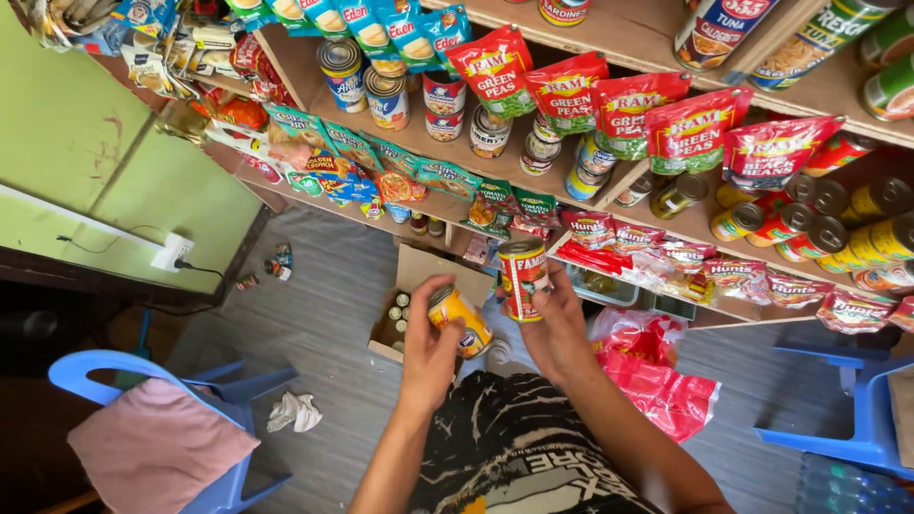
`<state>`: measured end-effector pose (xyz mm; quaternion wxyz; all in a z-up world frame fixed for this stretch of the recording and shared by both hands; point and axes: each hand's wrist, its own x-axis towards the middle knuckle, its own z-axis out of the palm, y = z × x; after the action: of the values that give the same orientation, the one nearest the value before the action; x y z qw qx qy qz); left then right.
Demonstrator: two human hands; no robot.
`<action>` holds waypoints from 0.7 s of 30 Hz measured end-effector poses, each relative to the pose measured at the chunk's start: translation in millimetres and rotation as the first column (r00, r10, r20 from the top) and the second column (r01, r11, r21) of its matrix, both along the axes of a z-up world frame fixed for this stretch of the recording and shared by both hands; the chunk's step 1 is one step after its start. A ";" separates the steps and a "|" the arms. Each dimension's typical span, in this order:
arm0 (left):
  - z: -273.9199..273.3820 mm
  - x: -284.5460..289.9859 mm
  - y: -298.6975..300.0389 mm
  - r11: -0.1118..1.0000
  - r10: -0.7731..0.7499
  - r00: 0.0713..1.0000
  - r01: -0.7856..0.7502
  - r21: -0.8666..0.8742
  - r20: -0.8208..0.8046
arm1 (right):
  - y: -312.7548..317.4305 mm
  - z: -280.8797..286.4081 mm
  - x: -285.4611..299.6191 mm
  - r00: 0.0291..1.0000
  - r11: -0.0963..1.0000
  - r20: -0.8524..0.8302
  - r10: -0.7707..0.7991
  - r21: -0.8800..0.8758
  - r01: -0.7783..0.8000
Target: Organizing and stocking various canned food items onto grocery store shelves.
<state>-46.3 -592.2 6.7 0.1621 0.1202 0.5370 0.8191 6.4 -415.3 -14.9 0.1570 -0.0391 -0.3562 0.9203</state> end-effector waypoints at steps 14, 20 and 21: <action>39.4 -38.0 25.3 0.963 -0.255 0.947 0.230 -0.143 -0.197 | -0.9 5.2 0.1 0.997 0.986 -0.066 -0.043 0.156 0.053; 36.5 -47.0 25.0 0.955 -0.295 0.956 0.295 -0.018 0.002 | -6.0 -0.9 -4.1 0.992 0.933 -0.048 -0.121 0.337 0.130; 35.4 -47.1 24.6 0.955 -0.296 0.955 0.295 0.029 0.028 | -7.3 4.3 -4.7 0.993 0.923 -0.076 -0.093 0.367 0.115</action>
<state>-93.4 -567.5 42.1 0.2900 0.1880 0.5003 0.7939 1.7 -422.6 -10.6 0.2203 -0.0015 -0.5161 0.8277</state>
